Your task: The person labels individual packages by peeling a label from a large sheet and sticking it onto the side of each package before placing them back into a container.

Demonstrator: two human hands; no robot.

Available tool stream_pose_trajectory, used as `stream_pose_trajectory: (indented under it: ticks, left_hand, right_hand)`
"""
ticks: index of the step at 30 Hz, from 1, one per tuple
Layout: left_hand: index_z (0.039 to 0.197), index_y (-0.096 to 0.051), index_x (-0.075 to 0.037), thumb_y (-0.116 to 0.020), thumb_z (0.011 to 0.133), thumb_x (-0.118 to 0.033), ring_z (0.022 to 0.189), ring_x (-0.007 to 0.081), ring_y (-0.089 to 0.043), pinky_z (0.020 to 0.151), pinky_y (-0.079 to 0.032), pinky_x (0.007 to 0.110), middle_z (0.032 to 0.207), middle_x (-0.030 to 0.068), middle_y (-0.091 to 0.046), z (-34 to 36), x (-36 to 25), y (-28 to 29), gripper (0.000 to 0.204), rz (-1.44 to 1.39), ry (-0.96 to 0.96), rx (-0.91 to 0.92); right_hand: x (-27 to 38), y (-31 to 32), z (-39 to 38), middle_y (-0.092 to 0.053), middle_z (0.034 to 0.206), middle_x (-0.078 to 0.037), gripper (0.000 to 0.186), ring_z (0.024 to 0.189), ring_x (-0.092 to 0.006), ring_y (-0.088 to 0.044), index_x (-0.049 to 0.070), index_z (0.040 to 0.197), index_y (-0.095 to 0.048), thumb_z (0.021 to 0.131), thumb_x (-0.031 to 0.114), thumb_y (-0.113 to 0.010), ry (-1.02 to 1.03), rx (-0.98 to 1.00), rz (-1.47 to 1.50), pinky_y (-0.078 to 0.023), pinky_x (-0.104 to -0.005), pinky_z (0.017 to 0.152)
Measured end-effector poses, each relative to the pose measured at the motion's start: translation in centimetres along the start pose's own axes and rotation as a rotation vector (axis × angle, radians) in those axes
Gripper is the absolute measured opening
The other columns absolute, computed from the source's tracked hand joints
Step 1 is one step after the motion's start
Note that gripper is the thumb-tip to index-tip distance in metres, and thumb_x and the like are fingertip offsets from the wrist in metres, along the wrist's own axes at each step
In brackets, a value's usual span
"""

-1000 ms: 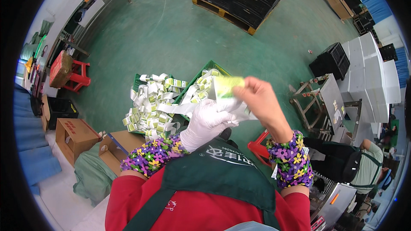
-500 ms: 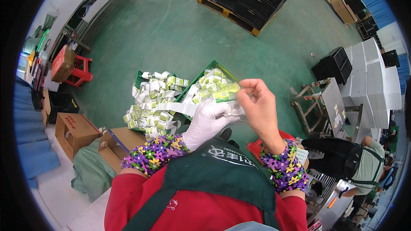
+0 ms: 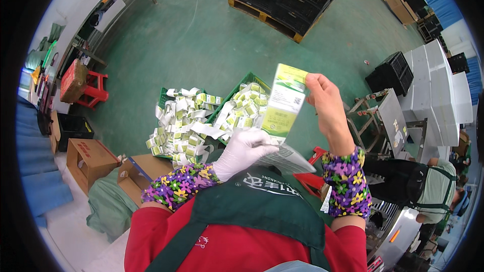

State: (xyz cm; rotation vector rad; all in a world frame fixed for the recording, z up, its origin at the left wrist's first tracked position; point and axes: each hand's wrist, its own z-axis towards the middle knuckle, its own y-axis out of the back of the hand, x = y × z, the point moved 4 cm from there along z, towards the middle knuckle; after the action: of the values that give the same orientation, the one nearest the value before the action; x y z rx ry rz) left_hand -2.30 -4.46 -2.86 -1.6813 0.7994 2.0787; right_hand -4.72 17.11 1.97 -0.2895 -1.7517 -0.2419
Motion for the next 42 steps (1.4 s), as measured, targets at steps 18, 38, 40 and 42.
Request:
stream_pose_trajectory:
  ticks: [18, 38, 40, 42]
  left_hand:
    - [0.092, -0.071, 0.000, -0.075, 0.085, -0.007, 0.080, 0.0107, -0.063, 0.072, -0.050, 0.027, 0.088, 0.0039, -0.070, 1.4, -0.1, 1.9, 0.011, -0.277, 0.138, -0.152]
    - [0.086, -0.071, -0.003, -0.077, 0.082, -0.011, 0.077, 0.0195, -0.064, 0.071, -0.049, 0.032, 0.082, 0.0069, -0.069, 2.7, -2.7, 1.7, 0.011, 0.154, -0.156, -0.048]
    - [0.086, -0.072, -0.006, -0.078, 0.081, -0.014, 0.073, 0.0224, -0.062, 0.070, -0.048, 0.033, 0.077, 0.0064, -0.066, 2.3, -2.6, 0.9, 0.011, 0.055, -0.104, 0.054]
    - [0.086, -0.072, -0.006, -0.078, 0.081, -0.015, 0.072, 0.0218, -0.062, 0.069, -0.048, 0.033, 0.074, 0.0057, -0.065, 1.5, -1.1, -0.2, 0.012, 0.009, -0.053, 0.127]
  right_hand:
    - [1.0, -2.4, -5.3, -0.061, 0.095, -0.014, 0.022, 0.090, -0.0303, -0.063, 0.002, 0.100, -0.063, 0.080, 0.004, -0.072, 0.556, -0.039, -0.686, -0.051, -0.0373, 0.078]
    - [1.4, -4.5, -4.1, -0.061, 0.084, 0.004, 0.009, 0.079, -0.0031, -0.054, 0.004, 0.091, -0.062, 0.094, 0.012, -0.065, -0.024, 0.287, 0.151, -0.045, -0.0203, 0.072]
    - [2.5, -4.5, -2.3, -0.061, 0.083, 0.004, 0.011, 0.074, -0.0024, -0.052, 0.003, 0.092, -0.062, 0.094, 0.013, -0.066, 0.007, 0.172, 0.095, -0.042, -0.0188, 0.065]
    - [3.6, -3.0, -0.2, -0.061, 0.082, 0.004, 0.011, 0.071, -0.0015, -0.050, 0.003, 0.092, -0.063, 0.094, 0.014, -0.066, 0.050, 0.002, 0.174, -0.040, -0.0182, 0.061]
